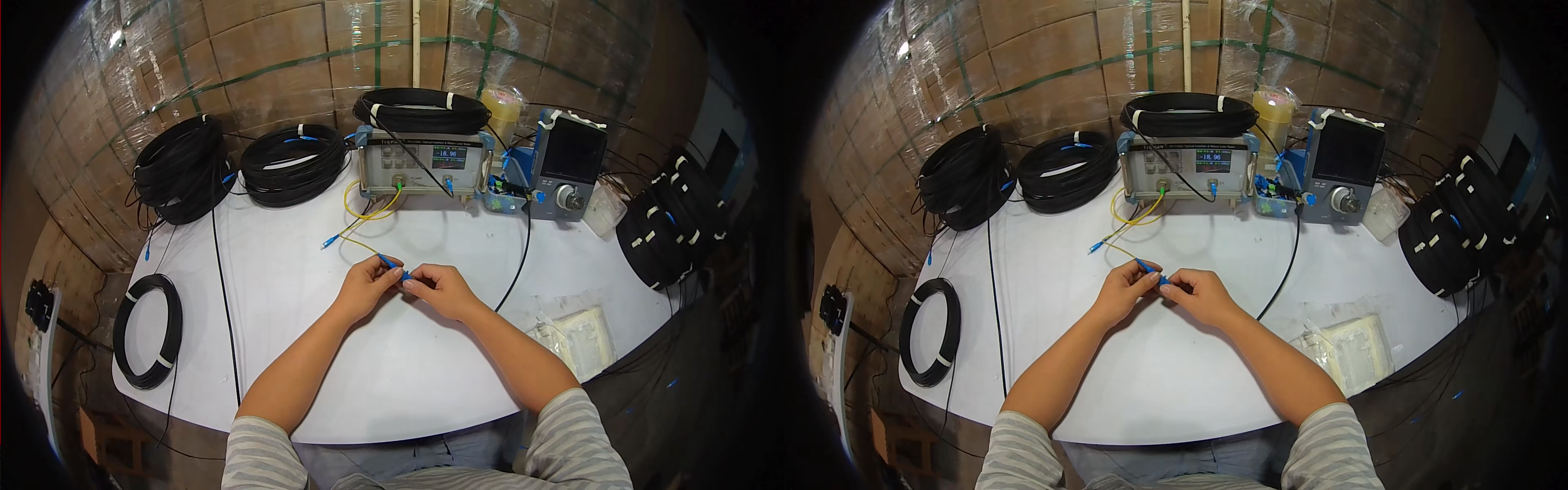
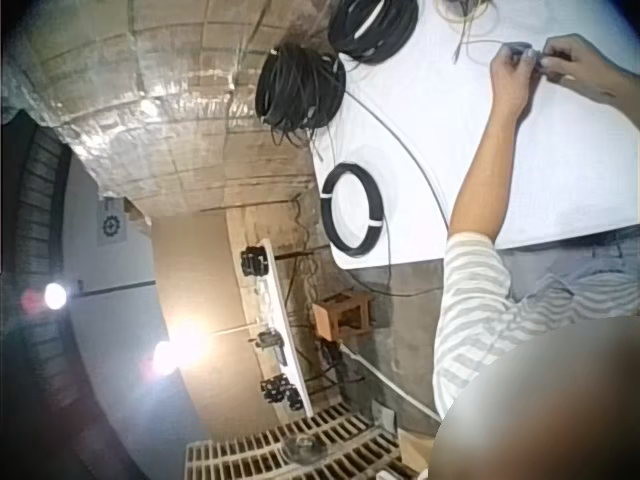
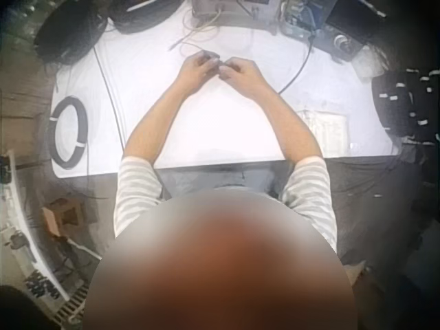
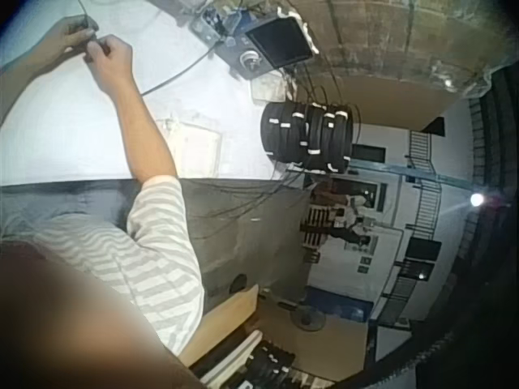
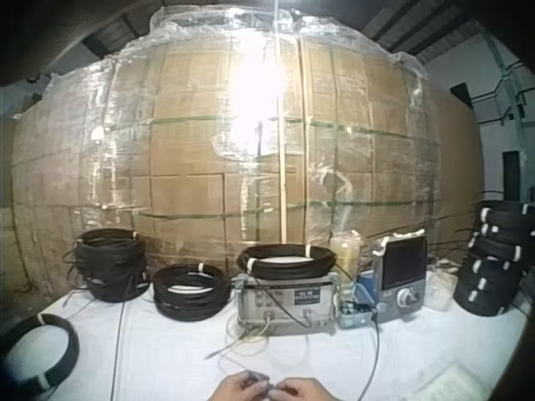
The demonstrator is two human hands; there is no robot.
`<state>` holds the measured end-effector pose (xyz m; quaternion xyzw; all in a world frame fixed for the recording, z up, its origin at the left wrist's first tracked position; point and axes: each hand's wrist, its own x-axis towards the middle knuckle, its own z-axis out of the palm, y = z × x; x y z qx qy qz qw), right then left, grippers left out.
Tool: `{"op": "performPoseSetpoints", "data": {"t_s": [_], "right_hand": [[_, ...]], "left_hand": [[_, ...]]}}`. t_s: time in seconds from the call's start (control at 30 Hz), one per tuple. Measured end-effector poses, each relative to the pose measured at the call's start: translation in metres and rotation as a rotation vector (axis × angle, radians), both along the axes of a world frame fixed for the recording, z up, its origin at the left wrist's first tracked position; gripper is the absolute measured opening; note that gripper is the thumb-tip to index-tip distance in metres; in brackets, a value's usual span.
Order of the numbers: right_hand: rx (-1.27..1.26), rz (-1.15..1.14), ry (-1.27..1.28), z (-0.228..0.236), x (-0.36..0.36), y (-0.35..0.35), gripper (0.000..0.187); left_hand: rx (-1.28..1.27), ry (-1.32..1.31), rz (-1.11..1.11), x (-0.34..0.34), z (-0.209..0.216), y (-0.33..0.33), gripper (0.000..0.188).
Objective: Connecting and testing fiber optic cables using electronic measurement equipment.
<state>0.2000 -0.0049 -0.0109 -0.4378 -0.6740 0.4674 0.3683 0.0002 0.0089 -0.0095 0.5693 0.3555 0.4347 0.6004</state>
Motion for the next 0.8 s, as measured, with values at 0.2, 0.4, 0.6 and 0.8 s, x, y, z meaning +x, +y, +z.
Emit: {"op": "performPoseSetpoints", "data": {"t_s": [0.2, 0.4, 0.6, 0.8], "right_hand": [[0.047, -0.023, 0.014, -0.0023, -0.0009, 0.0004, 0.022], [0.057, -0.018, 0.003, -0.0030, -0.0003, 0.0007, 0.022], [0.051, -0.020, 0.008, -0.0022, -0.0014, -0.0001, 0.022], [0.071, -0.023, -0.008, -0.0061, 0.0002, 0.0023, 0.022]], "left_hand": [[-0.001, 0.014, -0.005, 0.0003, 0.0028, -0.0017, 0.024], [-0.004, 0.019, -0.009, 0.0006, 0.0018, -0.0015, 0.024], [0.008, 0.029, -0.005, -0.0001, -0.0004, -0.0005, 0.025], [0.024, 0.042, 0.003, 0.0011, -0.0002, -0.0006, 0.026]]}}
